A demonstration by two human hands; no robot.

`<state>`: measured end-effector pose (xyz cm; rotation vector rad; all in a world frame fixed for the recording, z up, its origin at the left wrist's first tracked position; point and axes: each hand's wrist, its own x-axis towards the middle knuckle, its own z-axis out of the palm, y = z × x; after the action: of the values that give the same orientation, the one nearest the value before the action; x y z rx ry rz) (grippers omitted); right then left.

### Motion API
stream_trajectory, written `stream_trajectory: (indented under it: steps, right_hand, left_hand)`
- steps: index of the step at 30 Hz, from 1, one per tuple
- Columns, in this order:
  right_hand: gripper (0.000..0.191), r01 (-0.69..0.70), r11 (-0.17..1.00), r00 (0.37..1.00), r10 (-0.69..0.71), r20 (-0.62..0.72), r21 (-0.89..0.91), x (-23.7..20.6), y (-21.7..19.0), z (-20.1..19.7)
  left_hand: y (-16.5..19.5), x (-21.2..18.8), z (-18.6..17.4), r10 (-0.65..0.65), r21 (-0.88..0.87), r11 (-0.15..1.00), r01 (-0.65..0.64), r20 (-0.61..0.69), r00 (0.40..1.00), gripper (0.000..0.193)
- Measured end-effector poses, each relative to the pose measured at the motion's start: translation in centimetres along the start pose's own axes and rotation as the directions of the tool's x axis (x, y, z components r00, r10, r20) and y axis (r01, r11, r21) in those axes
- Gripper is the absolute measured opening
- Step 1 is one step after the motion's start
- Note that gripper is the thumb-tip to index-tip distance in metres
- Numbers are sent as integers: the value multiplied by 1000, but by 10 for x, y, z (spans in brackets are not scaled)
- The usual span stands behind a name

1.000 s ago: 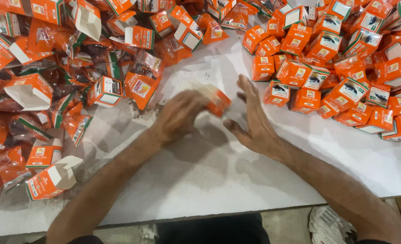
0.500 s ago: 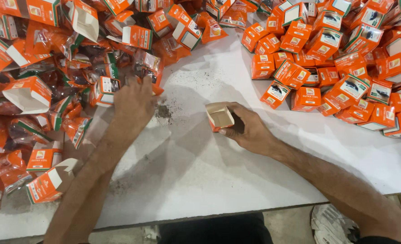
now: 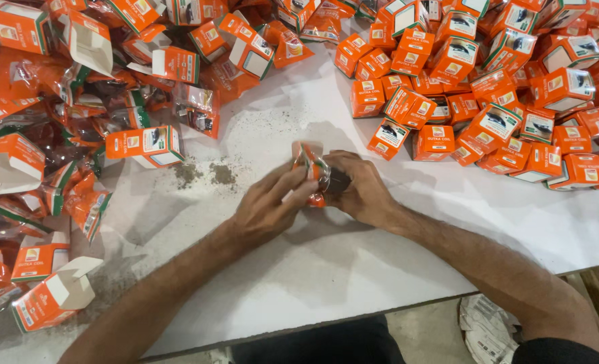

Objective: The person picks up a small white paper carton, opens it, places an orange boxed product inside, folds the carton flaps closed, and sets the packed carton onto a pile, repeating this packing cycle for successive cartons across the table.

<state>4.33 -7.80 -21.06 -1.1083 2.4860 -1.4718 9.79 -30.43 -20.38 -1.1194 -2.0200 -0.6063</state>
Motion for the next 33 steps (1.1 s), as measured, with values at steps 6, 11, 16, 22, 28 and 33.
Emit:
stream_trajectory:
  steps: [6,11,16,22,28,33]
  right_hand:
    - [56,-4,992,1000,5,7,-123,1,-5,2]
    - [64,34,997,999,-36,-25,-70,0,-10,2]
    - [68,-41,991,998,35,-49,-128,-4,-12,6]
    - [72,-25,988,998,15,-69,-151,-6,-17,9]
    - [72,-145,981,989,143,-23,-126,-9,-21,8]
    - [70,-139,990,990,139,-12,-21,-13,-18,9]
  left_hand:
    - [2,-1,7,-297,48,955,293,92,950,50]
    - [12,4,12,-418,53,908,415,48,907,24]
    - [14,10,14,-492,61,871,488,103,865,26]
    - [7,19,18,-633,-13,770,638,108,766,23]
    - [2,13,21,-853,-321,388,864,230,469,56]
    - [-7,4,32,-840,-396,314,863,308,447,22]
